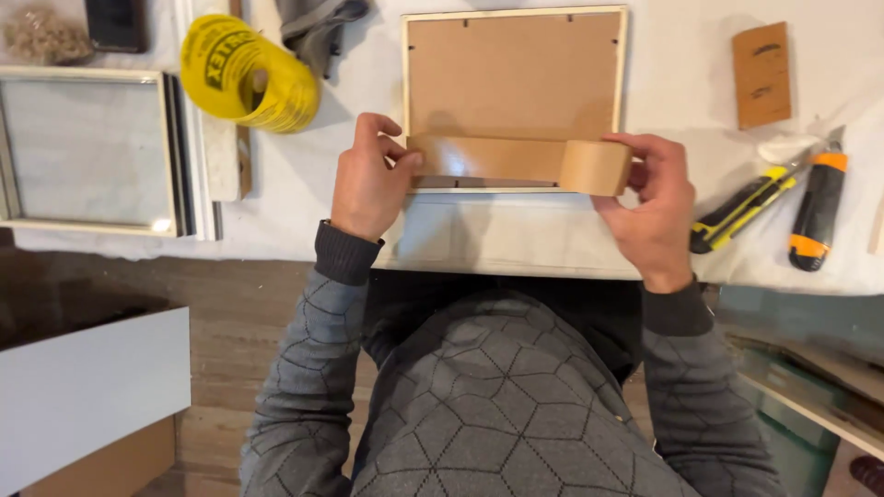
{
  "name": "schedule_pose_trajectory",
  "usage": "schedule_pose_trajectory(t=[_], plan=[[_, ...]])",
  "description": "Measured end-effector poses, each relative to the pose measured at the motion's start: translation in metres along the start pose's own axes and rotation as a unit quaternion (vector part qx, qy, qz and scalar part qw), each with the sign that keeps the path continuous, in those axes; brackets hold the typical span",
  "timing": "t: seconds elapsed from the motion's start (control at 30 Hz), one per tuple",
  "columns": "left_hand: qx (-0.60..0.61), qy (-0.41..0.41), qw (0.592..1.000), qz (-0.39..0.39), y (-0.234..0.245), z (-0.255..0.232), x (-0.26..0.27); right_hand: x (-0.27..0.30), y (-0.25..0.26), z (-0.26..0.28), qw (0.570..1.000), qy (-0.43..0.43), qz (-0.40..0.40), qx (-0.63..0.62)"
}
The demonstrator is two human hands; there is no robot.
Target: Applying adhesive tape and liquid sealant to a picture frame component at a workbench.
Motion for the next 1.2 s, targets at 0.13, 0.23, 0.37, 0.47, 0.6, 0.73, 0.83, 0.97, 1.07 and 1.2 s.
schedule_pose_trajectory(t=[0.13, 0.23, 0.37, 0.47, 0.6, 0.73, 0.83, 0.97, 1.07, 1.2], plan=[[-0.029, 0.010, 0.999, -0.014, 0.002, 0.033, 0.003, -0.002, -0.023, -0.012, 0.998, -0.046, 0.017, -0.029], [-0.041, 0.003, 0.999, -0.025, 0.000, 0.037, 0.007, 0.000, -0.017, -0.030, 0.996, -0.093, 0.010, -0.005], [-0.036, 0.012, 0.999, -0.032, -0.001, 0.033, 0.008, 0.000, -0.008, -0.035, 0.997, -0.074, 0.008, -0.021], [-0.032, 0.027, 0.999, -0.027, -0.002, 0.033, 0.010, 0.001, -0.005, -0.037, 0.996, -0.085, 0.004, -0.024], [-0.025, 0.023, 0.999, -0.015, -0.003, 0.033, 0.011, 0.001, -0.004, -0.039, 0.994, -0.103, -0.004, -0.022], [-0.020, 0.023, 0.999, -0.009, -0.002, 0.033, 0.010, 0.003, -0.006, -0.038, 0.996, -0.090, 0.003, -0.023], [-0.011, 0.023, 1.000, -0.004, -0.002, 0.033, 0.008, 0.004, -0.007, -0.035, 0.996, -0.083, 0.006, -0.022], [-0.005, 0.029, 1.000, 0.001, -0.004, 0.036, 0.007, 0.005, -0.005, -0.038, 0.996, -0.086, -0.005, -0.010], [-0.007, 0.029, 1.000, -0.002, -0.004, 0.036, 0.006, 0.005, -0.004, -0.039, 0.996, -0.082, -0.009, -0.014], [-0.013, 0.032, 0.999, -0.003, -0.004, 0.035, 0.005, 0.006, -0.003, -0.039, 0.996, -0.083, -0.015, -0.011]])
Point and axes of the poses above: each hand's wrist, its own x-axis away from the middle knuckle, its own y-axis out of the back of the hand, z = x × y, the point moved 10 cm from there along -x, towards the middle knuckle, and after that the axes turned 10 degrees about -z, right-handed, at the moved point
